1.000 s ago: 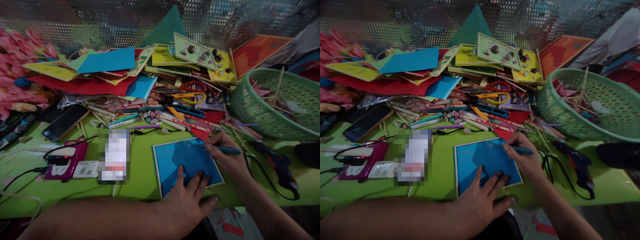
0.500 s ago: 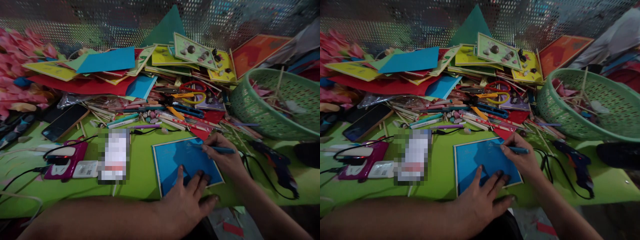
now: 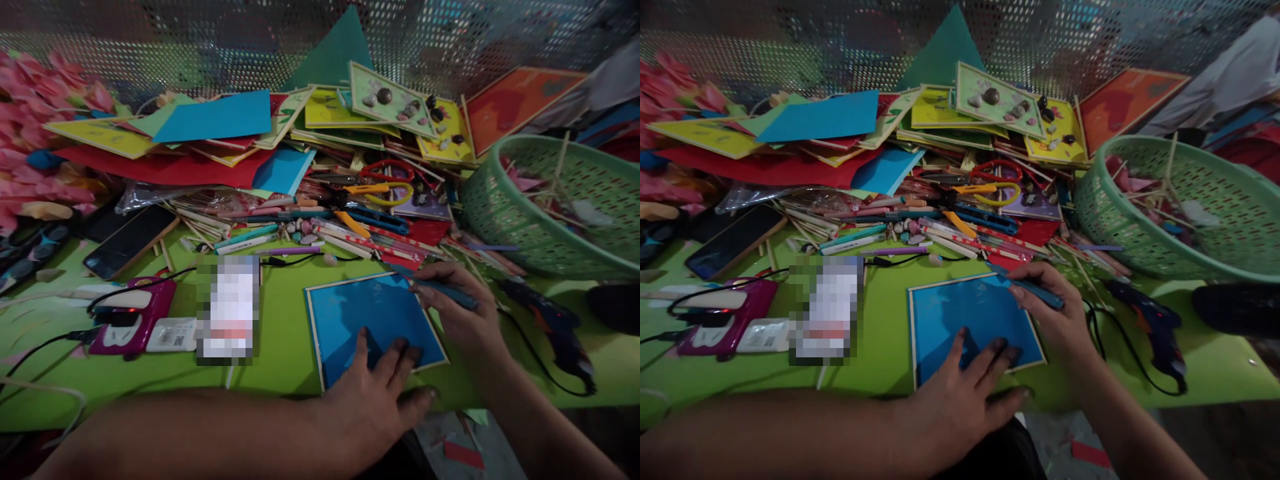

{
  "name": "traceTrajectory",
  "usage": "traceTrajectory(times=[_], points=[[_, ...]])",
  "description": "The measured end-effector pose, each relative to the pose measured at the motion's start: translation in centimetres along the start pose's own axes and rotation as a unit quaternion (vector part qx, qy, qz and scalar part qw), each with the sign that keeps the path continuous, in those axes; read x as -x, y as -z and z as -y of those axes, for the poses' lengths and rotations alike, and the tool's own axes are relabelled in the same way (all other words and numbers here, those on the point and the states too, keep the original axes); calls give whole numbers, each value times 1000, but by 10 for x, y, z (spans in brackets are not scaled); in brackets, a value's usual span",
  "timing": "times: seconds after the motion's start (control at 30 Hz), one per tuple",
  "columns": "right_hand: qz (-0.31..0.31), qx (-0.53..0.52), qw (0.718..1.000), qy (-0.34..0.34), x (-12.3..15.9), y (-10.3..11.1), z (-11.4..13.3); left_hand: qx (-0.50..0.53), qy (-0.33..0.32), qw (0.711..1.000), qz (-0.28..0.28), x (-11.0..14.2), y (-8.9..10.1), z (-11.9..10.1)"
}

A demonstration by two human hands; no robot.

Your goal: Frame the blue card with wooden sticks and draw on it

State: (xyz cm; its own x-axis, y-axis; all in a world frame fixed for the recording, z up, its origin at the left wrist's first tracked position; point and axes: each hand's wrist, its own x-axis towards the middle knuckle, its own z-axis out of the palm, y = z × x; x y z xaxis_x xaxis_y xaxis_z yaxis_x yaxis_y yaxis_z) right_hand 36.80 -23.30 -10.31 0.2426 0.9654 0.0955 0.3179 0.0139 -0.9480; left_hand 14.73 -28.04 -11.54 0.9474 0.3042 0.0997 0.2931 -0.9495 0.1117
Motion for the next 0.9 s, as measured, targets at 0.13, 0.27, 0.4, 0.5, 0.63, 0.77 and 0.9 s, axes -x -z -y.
traceTrajectory(times=[0.13,0.27,0.4,0.5,0.63,0.77,0.9], points=[[31,8,999,-26,2,3,-1,9,4,1000,4,0,0,0],[59,8,997,-49,0,-2,2,4,5,1000,-12,1,-1,-1],[83,-13,995,-59,-3,-9,6,1,7,1000,-20,1,-1,0],[88,3,995,-53,-4,-11,7,-3,2,1000,-11,1,-1,0],[87,14,995,-47,-5,-12,6,-9,4,1000,-16,2,-3,-1],[84,23,996,-37,-5,-13,5,-11,2,1000,-22,2,-3,-1],[94,22,995,-35,-7,-13,5,-11,0,1000,-6,0,-2,-1]])
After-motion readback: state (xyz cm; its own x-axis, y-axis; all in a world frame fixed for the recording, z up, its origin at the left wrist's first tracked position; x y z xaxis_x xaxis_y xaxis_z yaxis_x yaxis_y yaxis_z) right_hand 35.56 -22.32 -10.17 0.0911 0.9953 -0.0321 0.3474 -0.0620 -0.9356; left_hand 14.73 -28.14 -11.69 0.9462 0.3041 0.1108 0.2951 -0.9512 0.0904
